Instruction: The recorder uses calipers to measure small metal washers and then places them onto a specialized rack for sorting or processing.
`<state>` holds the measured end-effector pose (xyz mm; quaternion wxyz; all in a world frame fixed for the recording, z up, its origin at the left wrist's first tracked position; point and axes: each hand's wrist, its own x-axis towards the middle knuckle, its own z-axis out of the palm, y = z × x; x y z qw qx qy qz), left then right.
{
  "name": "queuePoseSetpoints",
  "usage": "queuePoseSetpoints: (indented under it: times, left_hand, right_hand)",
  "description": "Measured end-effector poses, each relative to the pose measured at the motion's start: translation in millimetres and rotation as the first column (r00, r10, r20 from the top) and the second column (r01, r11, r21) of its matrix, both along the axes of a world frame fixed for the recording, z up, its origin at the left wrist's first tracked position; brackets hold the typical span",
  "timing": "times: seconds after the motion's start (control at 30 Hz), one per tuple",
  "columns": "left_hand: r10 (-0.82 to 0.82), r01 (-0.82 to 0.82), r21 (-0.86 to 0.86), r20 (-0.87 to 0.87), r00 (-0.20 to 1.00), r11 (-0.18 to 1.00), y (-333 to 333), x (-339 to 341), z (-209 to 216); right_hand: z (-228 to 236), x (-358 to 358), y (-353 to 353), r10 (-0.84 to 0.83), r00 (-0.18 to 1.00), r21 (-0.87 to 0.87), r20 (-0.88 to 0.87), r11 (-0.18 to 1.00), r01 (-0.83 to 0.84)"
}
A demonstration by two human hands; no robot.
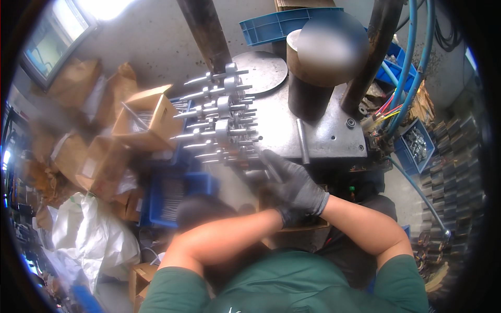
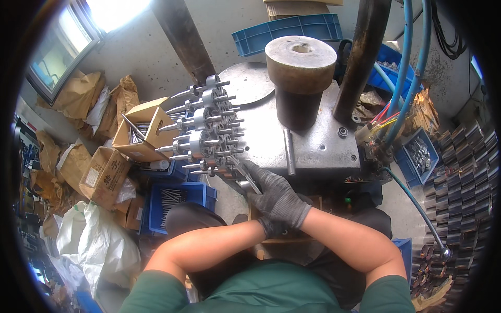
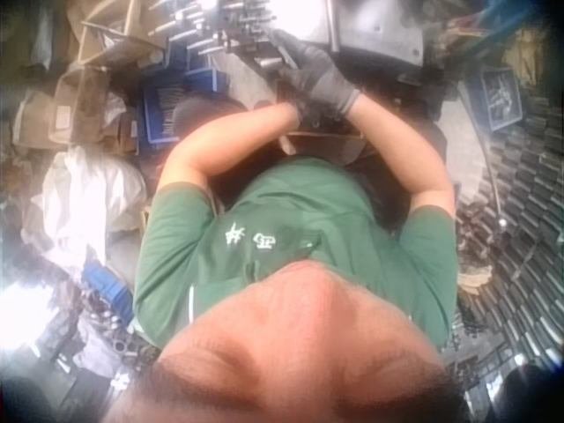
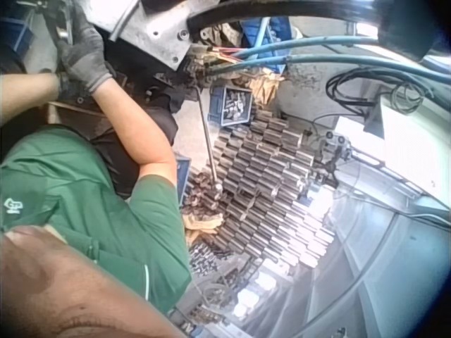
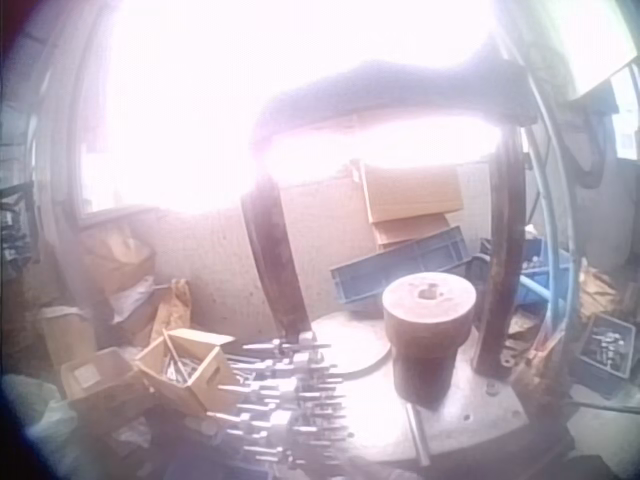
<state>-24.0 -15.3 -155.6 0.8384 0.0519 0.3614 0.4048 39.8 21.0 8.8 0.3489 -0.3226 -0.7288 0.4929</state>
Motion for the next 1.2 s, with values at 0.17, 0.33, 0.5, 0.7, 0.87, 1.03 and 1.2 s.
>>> queuePoseSetpoints:
  times: [0.17, 0.33, 0.5, 0.7, 0.87, 1.03, 1.2]
  left_hand:
    - [0.031, -0.039, 0.132, 0.069, 0.997, 0.99, 0, -4, 18]
    - [0.195, -0.183, -0.225, 0.031, 0.98, 0.957, 1, 8, 48]
    - [0.083, -0.073, -0.152, 0.059, 0.995, 0.986, 5, 0, 50]
    - [0.048, -0.039, -0.133, 0.067, 0.997, 0.99, 3, 1, 46]
    - [0.031, -0.023, -0.117, 0.072, 0.997, 0.993, 4, -2, 48]
    - [0.012, -0.004, -0.106, 0.074, 0.997, 0.994, 6, -5, 50]
    - [0.001, 0.006, -0.097, 0.074, 0.997, 0.995, 5, -7, 49]
  right_hand:
    - [-2, -9, 3, -0.041, 0.994, 0.09, 0.098, 0.995, 0.032]
    - [7, -2, -5, 0.036, 0.995, -0.152, 0.091, 0.988, -0.022]
    - [6, -6, -3, -0.048, 0.99, 0.017, 0.131, 0.999, 0.047]
    - [14, -3, -4, 0.018, 0.995, -0.146, 0.096, 0.989, -0.004]
    - [15, 0, -6, 0.039, 0.997, -0.223, 0.071, 0.975, -0.022]
    - [1, -10, 0, -0.056, 0.993, 0.03, 0.105, 0.998, 0.053]
    - [15, 5, -7, 0.225, 0.92, -0.587, -0.32, 0.715, -0.379]
